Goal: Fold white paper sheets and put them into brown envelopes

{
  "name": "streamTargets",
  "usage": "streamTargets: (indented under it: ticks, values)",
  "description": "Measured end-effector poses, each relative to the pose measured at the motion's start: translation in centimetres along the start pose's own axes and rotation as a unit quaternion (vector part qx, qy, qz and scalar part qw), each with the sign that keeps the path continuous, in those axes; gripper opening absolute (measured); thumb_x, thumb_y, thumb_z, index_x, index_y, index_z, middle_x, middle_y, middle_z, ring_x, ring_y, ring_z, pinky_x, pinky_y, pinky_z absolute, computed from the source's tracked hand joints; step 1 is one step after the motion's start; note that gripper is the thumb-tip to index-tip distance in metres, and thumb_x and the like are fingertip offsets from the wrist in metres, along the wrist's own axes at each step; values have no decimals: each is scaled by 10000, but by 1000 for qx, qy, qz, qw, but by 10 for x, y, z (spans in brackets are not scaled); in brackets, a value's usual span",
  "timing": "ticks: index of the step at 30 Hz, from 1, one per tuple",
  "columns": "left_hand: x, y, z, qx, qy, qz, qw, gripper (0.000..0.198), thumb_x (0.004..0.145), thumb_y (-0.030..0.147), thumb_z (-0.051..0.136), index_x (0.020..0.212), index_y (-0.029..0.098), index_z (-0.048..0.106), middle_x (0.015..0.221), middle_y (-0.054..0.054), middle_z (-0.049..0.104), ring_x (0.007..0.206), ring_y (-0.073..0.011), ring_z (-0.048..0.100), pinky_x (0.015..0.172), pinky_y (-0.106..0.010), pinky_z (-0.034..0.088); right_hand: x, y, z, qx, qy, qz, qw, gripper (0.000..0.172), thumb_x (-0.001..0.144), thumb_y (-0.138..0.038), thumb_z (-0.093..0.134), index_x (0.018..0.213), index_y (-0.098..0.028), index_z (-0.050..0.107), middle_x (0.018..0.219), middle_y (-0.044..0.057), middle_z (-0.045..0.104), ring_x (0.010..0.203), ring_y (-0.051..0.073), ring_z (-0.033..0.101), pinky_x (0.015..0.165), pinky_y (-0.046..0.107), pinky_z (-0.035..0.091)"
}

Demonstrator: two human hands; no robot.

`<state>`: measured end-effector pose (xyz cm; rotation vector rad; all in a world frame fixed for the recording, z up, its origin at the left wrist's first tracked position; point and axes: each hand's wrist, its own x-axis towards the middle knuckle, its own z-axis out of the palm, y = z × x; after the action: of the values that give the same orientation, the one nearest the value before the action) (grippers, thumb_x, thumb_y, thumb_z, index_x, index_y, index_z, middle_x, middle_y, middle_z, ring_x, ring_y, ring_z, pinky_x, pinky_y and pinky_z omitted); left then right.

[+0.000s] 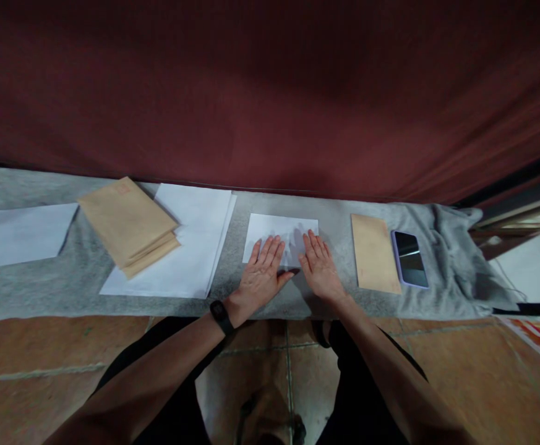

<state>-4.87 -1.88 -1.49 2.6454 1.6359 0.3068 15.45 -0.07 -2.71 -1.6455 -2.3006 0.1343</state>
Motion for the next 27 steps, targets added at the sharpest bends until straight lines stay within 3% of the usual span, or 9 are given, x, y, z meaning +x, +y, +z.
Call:
streamTargets:
  ticks: [7, 13, 22, 27]
  values:
    - [2, -1, 2, -3, 5, 17, 1000, 711, 1052, 481, 432, 1629, 82, 318, 1716, -141, 289, 1620, -283, 177, 1336, -528, 138, 4, -23, 6, -5, -44, -28, 999, 551, 1107, -340, 318, 1623, -158, 382, 1711, 101, 325, 1590, 252, 287, 1297, 471, 240]
    - [1, -3, 6, 0, -12, 22, 1000, 663, 1053, 433, 423, 1619, 97, 347, 1713, -139, 298, 1617, -277, 194, 1331, -543, 137, 7, -25, 8, -30, -42, -21, 998, 551, 1105, -349, 366, 1622, -160, 384, 1711, 103, 312, 1577, 272, 316, 1298, 488, 232]
    - [4, 1, -2, -7, 16, 16, 1000, 637, 1063, 372, 388, 1640, 115, 306, 1726, -112, 270, 1619, -274, 188, 1336, -544, 155, 5, -25, 10, -29, -32, -21, 999, 542, 1108, -357, 357, 1608, -156, 410, 1710, 102, 311, 1578, 266, 314, 1297, 484, 229]
    - [3, -1, 5, -12, 8, 12, 1000, 641, 1069, 400, 375, 1630, 94, 323, 1712, -143, 294, 1616, -280, 197, 1329, -542, 177, 5, -26, 10, -28, -28, -15, 999, 549, 1105, -377, 368, 1618, -184, 395, 1703, 99, 330, 1577, 261, 317, 1292, 495, 238]
